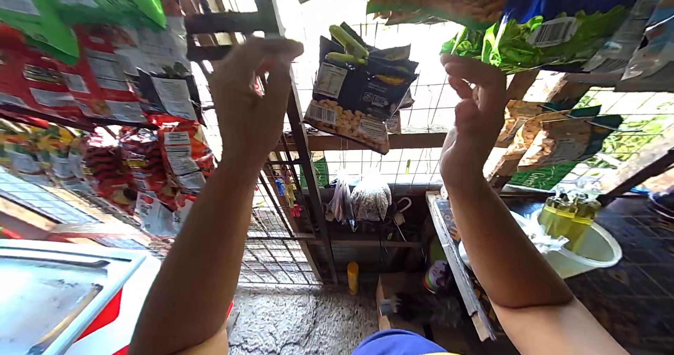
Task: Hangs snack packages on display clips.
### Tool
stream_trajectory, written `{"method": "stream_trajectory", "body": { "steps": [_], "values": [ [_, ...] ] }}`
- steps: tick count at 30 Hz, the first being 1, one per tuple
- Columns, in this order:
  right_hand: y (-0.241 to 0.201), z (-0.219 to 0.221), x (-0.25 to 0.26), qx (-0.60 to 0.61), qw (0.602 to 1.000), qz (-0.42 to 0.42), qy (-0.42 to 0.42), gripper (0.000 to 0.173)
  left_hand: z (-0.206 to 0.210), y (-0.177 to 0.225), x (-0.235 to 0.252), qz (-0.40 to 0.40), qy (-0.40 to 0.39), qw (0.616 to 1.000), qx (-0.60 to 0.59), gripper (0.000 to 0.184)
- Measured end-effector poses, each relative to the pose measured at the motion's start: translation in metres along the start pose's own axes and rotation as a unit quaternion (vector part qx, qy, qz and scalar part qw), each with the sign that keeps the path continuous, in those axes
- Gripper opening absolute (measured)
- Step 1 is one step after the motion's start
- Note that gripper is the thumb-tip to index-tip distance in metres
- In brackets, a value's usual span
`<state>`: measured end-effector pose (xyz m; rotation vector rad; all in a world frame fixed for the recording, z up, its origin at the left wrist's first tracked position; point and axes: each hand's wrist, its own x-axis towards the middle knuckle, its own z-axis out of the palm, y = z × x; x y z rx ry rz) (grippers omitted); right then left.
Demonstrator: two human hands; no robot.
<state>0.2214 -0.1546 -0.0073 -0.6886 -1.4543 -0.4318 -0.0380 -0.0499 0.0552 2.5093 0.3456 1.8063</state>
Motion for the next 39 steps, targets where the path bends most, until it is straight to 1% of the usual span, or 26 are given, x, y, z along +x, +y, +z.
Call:
{"method": "stream_trajectory", "body": {
  "steps": [2, 3, 5, 6, 8, 11, 12, 13, 14, 16, 17, 20, 21, 23, 26, 27, 28, 29, 30, 31, 32, 33, 35, 36, 38, 39],
  "values": [
    [0.012, 0.003, 0.000, 0.052, 0.993, 0.107, 0.017, 0.044, 0.018, -0.022, -0.012, -0.108, 0.006, 0.991, -0.080, 0.035],
    [0.019, 0.005, 0.000, 0.063, 0.985, 0.161, 0.003, 0.049, 0.028, -0.032, -0.014, -0.169, 0.007, 0.977, -0.130, 0.037],
    [0.033, 0.010, -0.003, 0.092, 0.960, 0.263, -0.030, 0.058, 0.042, -0.040, -0.013, -0.292, -0.002, 0.931, -0.219, 0.047],
    [0.038, 0.014, -0.004, 0.113, 0.942, 0.313, -0.036, 0.061, 0.047, -0.043, -0.011, -0.325, -0.014, 0.911, -0.253, 0.054],
    [0.047, 0.021, -0.004, 0.164, 0.902, 0.398, -0.039, 0.065, 0.055, -0.045, -0.006, -0.339, -0.032, 0.898, -0.280, 0.066],
    [0.057, 0.028, 0.000, 0.258, 0.849, 0.456, -0.068, 0.069, 0.064, -0.046, -0.001, -0.328, -0.074, 0.893, -0.299, 0.077],
    [0.061, 0.029, 0.002, 0.289, 0.834, 0.464, -0.079, 0.070, 0.066, -0.048, -0.002, -0.336, -0.093, 0.882, -0.316, 0.079],
    [0.062, 0.030, 0.003, 0.307, 0.824, 0.469, -0.085, 0.069, 0.068, -0.047, -0.003, -0.355, -0.089, 0.869, -0.332, 0.078],
    [0.061, 0.031, 0.005, 0.312, 0.820, 0.473, -0.084, 0.068, 0.070, -0.041, -0.006, -0.382, -0.067, 0.855, -0.346, 0.074],
    [0.060, 0.028, 0.009, 0.295, 0.831, 0.463, -0.090, 0.065, 0.070, -0.021, -0.012, -0.425, -0.025, 0.826, -0.368, 0.060],
    [0.059, 0.026, 0.011, 0.280, 0.841, 0.452, -0.096, 0.064, 0.069, -0.016, -0.014, -0.422, -0.023, 0.819, -0.388, 0.054],
    [0.061, 0.022, 0.016, 0.272, 0.853, 0.435, -0.091, 0.065, 0.073, -0.020, -0.022, -0.378, -0.026, 0.813, -0.441, 0.048],
    [0.063, 0.022, 0.017, 0.273, 0.855, 0.431, -0.090, 0.064, 0.076, -0.023, -0.024, -0.385, -0.013, 0.810, -0.443, 0.044],
    [0.066, 0.023, 0.020, 0.264, 0.860, 0.427, -0.094, 0.062, 0.079, -0.034, -0.033, -0.394, -0.014, 0.820, -0.415, 0.031],
    [0.065, 0.020, 0.021, 0.228, 0.870, 0.424, -0.108, 0.062, 0.079, -0.034, -0.032, -0.394, 0.002, 0.818, -0.420, 0.032],
    [0.063, 0.020, 0.020, 0.210, 0.876, 0.422, -0.106, 0.061, 0.079, -0.035, -0.033, -0.372, -0.006, 0.833, -0.409, 0.032],
    [0.061, 0.020, 0.018, 0.191, 0.886, 0.409, -0.107, 0.061, 0.079, -0.036, -0.033, -0.345, -0.018, 0.863, -0.368, 0.031],
    [0.058, 0.021, 0.016, 0.171, 0.898, 0.389, -0.114, 0.061, 0.079, -0.034, -0.034, -0.315, -0.035, 0.904, -0.288, 0.028],
    [0.055, 0.023, 0.014, 0.149, 0.910, 0.365, -0.124, 0.061, 0.076, -0.030, -0.034, -0.271, -0.076, 0.946, -0.158, 0.025],
    [0.053, 0.025, 0.012, 0.132, 0.919, 0.346, -0.135, 0.059, 0.075, -0.024, -0.034, -0.242, -0.112, 0.962, -0.052, 0.027],
    [0.051, 0.028, 0.010, 0.121, 0.923, 0.336, -0.147, 0.058, 0.076, -0.016, -0.033, -0.240, -0.131, 0.962, -0.013, 0.029],
    [0.052, 0.030, 0.007, 0.116, 0.924, 0.330, -0.156, 0.058, 0.078, -0.011, -0.033, -0.257, -0.134, 0.956, -0.044, 0.029],
    [0.054, 0.032, 0.003, 0.123, 0.921, 0.336, -0.153, 0.058, 0.085, -0.010, -0.036, -0.304, -0.088, 0.927, -0.202, 0.026],
    [0.055, 0.033, 0.002, 0.131, 0.920, 0.341, -0.142, 0.057, 0.089, -0.014, -0.037, -0.322, -0.063, 0.900, -0.286, 0.025],
    [0.057, 0.029, 0.002, 0.142, 0.917, 0.349, -0.133, 0.059, 0.085, -0.019, -0.036, -0.344, -0.057, 0.852, -0.390, 0.027],
    [0.057, 0.026, 0.002, 0.144, 0.915, 0.354, -0.133, 0.059, 0.079, -0.017, -0.031, -0.381, -0.056, 0.814, -0.434, 0.040]
  ]
}}
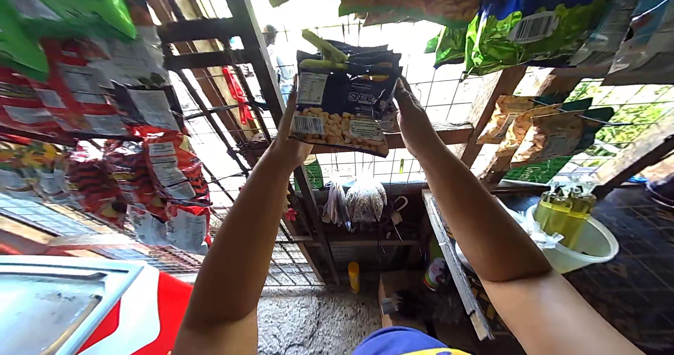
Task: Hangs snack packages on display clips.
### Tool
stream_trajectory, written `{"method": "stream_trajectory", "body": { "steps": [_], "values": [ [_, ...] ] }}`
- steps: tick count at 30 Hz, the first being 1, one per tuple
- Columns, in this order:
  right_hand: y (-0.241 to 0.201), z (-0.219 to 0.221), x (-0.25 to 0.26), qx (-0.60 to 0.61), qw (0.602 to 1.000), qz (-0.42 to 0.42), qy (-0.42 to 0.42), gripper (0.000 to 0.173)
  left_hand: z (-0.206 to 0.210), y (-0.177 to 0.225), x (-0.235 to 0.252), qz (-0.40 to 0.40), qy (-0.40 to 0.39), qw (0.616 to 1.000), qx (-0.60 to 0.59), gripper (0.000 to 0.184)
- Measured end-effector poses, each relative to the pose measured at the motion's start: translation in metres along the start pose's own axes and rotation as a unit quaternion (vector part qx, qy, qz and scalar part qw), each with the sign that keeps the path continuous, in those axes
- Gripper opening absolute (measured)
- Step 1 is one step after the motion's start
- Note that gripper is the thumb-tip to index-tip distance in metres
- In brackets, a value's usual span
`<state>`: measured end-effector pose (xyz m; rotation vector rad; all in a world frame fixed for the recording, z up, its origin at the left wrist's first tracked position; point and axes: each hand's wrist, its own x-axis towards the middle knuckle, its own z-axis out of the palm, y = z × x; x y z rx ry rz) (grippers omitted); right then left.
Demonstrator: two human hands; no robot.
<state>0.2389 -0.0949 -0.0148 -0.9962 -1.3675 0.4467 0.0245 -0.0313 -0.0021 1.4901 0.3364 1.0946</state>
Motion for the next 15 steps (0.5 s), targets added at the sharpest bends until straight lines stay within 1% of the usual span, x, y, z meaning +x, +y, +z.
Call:
{"method": "stream_trajectory", "body": {
  "steps": [2, 3, 4, 6, 9, 10, 11, 13, 15],
  "values": [
    [-0.001, -0.005, -0.001, 0.011, 1.000, 0.009, 0.005, 0.060, -0.002, 0.020, 0.005, -0.070, 0.006, 0.996, -0.059, 0.071],
    [-0.002, -0.007, 0.000, 0.018, 1.000, 0.009, 0.011, 0.060, -0.002, 0.029, 0.006, -0.083, 0.011, 0.995, -0.058, 0.083],
    [-0.005, -0.008, 0.000, 0.019, 1.000, 0.009, 0.016, 0.060, -0.001, 0.037, 0.007, -0.081, 0.020, 0.995, -0.051, 0.090],
    [-0.013, -0.008, -0.002, 0.010, 1.000, 0.005, 0.015, 0.062, 0.000, 0.044, 0.006, -0.062, 0.012, 0.997, -0.046, 0.096],
    [-0.024, 0.009, -0.010, -0.007, 0.999, -0.024, 0.021, 0.062, 0.009, 0.042, 0.002, -0.038, -0.018, 0.998, -0.051, 0.090],
    [-0.024, 0.015, -0.013, -0.009, 0.999, -0.035, 0.019, 0.061, 0.015, 0.040, 0.001, -0.037, -0.010, 0.998, -0.050, 0.085],
    [-0.024, 0.019, -0.014, -0.007, 0.999, -0.039, 0.015, 0.060, 0.022, 0.038, -0.001, -0.040, 0.017, 0.998, -0.049, 0.079],
    [-0.019, 0.024, -0.013, 0.019, 0.999, -0.039, 0.015, 0.059, 0.030, 0.033, -0.002, -0.025, 0.027, 0.998, -0.047, 0.069],
    [-0.013, 0.022, -0.011, 0.047, 0.998, -0.052, 0.007, 0.058, 0.033, 0.032, -0.004, -0.026, 0.036, 0.998, -0.051, 0.064]
  ]
}}
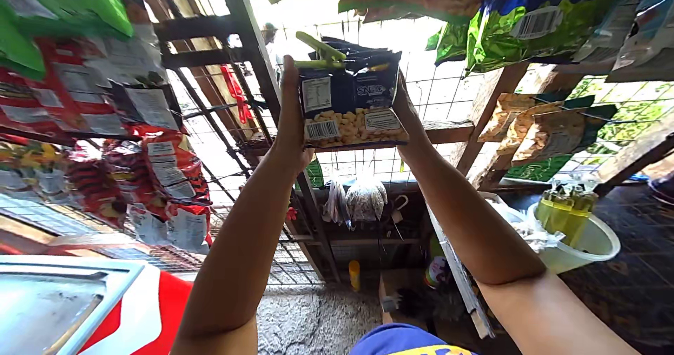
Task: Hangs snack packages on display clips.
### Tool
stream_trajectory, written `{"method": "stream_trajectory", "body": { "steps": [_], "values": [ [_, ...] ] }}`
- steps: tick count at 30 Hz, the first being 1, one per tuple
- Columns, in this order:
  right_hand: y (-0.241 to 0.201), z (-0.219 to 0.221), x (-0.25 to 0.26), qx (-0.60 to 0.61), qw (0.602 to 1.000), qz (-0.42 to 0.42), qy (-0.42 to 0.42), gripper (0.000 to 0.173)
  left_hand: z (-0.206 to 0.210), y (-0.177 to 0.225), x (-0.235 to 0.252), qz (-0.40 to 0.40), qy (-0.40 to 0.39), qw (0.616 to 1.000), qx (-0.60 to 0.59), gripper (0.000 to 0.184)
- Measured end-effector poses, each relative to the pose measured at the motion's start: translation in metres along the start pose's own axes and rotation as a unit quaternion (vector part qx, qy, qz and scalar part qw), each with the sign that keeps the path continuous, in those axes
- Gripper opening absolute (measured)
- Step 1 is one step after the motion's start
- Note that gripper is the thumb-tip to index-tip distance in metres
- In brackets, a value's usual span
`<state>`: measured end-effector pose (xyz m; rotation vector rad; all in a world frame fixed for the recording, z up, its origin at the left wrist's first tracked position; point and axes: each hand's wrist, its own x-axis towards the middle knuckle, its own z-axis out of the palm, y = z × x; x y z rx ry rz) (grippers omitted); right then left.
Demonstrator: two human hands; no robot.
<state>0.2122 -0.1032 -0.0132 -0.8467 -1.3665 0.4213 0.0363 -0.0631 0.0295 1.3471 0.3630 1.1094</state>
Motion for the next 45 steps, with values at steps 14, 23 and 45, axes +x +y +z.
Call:
{"method": "stream_trajectory", "body": {
  "steps": [14, 23, 45],
  "values": [
    [0.015, -0.014, -0.089, -0.028, 0.993, 0.110, 0.015, 0.076, -0.035, -0.028, -0.017, 0.022, 0.002, 0.999, 0.024, 0.096],
    [0.043, -0.005, -0.195, 0.002, 0.950, 0.255, -0.179, 0.044, -0.080, -0.148, -0.165, 0.033, 0.130, 0.983, 0.128, 0.080],
    [0.111, -0.042, -0.333, -0.144, 0.522, 0.133, -0.830, 0.056, 0.166, -0.391, -0.621, -0.396, 0.617, 0.672, -0.108, 0.041]
  ]
}}
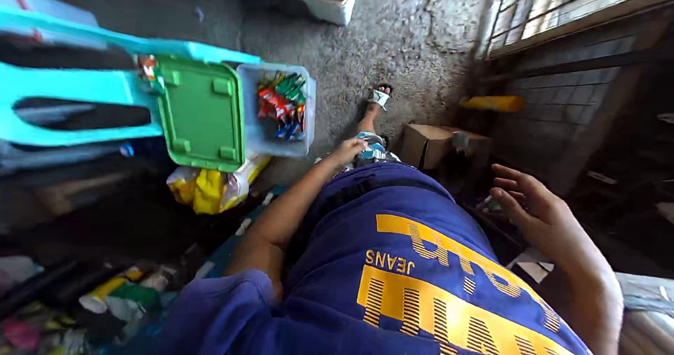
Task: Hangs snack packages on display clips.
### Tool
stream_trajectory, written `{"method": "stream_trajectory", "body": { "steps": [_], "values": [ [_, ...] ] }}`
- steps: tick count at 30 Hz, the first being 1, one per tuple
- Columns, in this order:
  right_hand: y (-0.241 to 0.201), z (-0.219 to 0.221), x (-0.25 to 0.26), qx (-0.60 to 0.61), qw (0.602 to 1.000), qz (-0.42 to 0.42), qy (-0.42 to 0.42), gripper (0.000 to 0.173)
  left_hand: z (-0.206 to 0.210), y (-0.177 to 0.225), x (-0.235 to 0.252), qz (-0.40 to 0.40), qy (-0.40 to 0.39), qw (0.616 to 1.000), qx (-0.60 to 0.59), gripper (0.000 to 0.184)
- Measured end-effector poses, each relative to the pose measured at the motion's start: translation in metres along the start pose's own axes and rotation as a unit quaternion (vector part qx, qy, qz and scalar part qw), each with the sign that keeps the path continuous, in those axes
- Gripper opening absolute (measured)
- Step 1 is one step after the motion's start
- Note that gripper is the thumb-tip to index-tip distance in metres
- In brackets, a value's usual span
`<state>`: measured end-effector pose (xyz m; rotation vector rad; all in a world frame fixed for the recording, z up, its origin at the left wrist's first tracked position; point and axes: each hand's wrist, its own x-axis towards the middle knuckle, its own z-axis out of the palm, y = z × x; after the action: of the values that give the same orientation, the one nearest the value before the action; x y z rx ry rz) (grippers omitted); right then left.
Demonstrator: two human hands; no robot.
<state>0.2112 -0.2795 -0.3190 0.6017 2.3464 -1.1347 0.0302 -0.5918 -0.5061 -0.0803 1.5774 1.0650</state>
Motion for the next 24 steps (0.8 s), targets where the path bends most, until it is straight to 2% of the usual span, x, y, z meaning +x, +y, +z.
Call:
{"method": "stream_trajectory", "body": {
  "steps": [3, 7, 16, 24],
  "values": [
    [-0.009, 0.010, 0.009, -0.061, 0.997, -0.025, -0.042, 0.054, -0.010, -0.040, -0.029, -0.039, 0.101, 0.989, -0.102, 0.040],
    [-0.030, 0.023, 0.024, -0.104, 0.989, -0.043, -0.092, 0.054, -0.022, -0.087, -0.053, -0.091, 0.165, 0.965, -0.180, 0.041],
    [-0.077, 0.083, 0.076, -0.156, 0.976, -0.040, -0.148, 0.047, -0.059, -0.164, -0.080, -0.116, 0.189, 0.945, -0.241, 0.041],
    [-0.144, 0.177, 0.122, -0.146, 0.959, -0.010, -0.242, 0.045, -0.131, -0.222, -0.098, -0.144, 0.226, 0.921, -0.283, 0.041]
  ]
}}
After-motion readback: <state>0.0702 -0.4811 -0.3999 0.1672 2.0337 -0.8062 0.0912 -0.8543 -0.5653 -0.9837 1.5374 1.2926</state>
